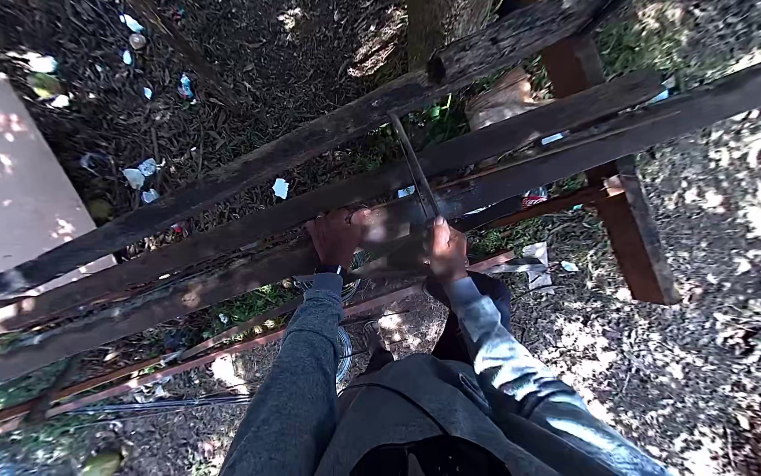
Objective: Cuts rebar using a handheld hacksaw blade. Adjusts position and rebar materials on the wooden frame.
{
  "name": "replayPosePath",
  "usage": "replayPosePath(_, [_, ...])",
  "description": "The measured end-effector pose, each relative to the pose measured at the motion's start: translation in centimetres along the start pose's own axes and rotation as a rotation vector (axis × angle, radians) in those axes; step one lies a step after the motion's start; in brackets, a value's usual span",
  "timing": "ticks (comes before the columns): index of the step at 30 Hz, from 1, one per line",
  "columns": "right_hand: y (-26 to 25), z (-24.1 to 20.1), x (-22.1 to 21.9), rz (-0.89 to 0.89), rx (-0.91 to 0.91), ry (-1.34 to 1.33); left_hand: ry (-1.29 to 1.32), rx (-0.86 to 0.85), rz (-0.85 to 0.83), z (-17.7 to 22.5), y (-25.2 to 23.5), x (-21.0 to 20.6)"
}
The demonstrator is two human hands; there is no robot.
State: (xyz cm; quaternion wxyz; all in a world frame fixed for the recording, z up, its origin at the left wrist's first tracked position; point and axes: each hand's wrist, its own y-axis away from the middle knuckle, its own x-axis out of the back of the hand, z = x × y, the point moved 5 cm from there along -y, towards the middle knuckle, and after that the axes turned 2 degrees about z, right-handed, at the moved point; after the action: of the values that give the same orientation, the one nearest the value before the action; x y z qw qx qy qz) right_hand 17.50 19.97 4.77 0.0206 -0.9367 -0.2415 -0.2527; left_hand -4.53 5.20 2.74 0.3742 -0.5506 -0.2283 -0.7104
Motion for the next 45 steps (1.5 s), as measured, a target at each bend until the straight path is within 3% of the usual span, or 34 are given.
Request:
replayPosePath(4, [-1.2,0.6,-0.7,-0.008,-0.016,-0.039,0.022,-0.028,0.025,0.0,0.7,0.4])
replayPosePath(6, [1.9,2.3,0.5,0.01,0.06,-0.097,0.026,-0.02,0.023,0.0,0.5,0.7])
replayPosePath(11, [11.1,5.2,4.6,0.022,0.037,-0.235,0.03,-0.022,-0.001,0.5,0.7,1.2])
replayPosePath(13, [9.5,3.2,4.5,0.03,0.055,-0.157,0.013,0.012,0.006,0.3,0.0,0.6])
replayPosePath(16, [2.4,0.5,1.1,0.017,0.051,0.006,-0.017,0.08,0.018,-0.2,-1.1,-0.8])
replayPosePath(18, [-1.7,-0.1,-1.1,-0.018,-0.066,0.055,-0.008,0.071,0.017,-0.1,-0.8,-0.6])
replayPosePath(20, [-2.5,-0.2,-1.5,-0.026,-0.13,0.012,0.009,-0.011,0.013,0.1,0.2,0.3])
replayPosePath(24, [2.5,2.9,0.4,0.027,0.06,-0.123,0.02,-0.029,-0.002,0.3,0.4,1.0])
replayPosePath(29, [11.2,5.3,4.5,0.017,0.054,-0.282,0.059,-0.047,0.01,0.0,1.3,0.7])
replayPosePath(34, [2.2,0.5,0.5,0.037,0.071,-0.007,0.015,-0.014,0.01,0.0,0.3,0.3])
replayPosePath(38, [-2.0,0.1,-1.4,0.043,0.043,-0.032,0.055,-0.059,0.031,-0.4,1.8,0.8])
replayPosePath(45, [9.7,5.6,3.3,0.044,0.044,-0.204,-0.008,0.058,0.034,-0.1,-0.8,-0.3])
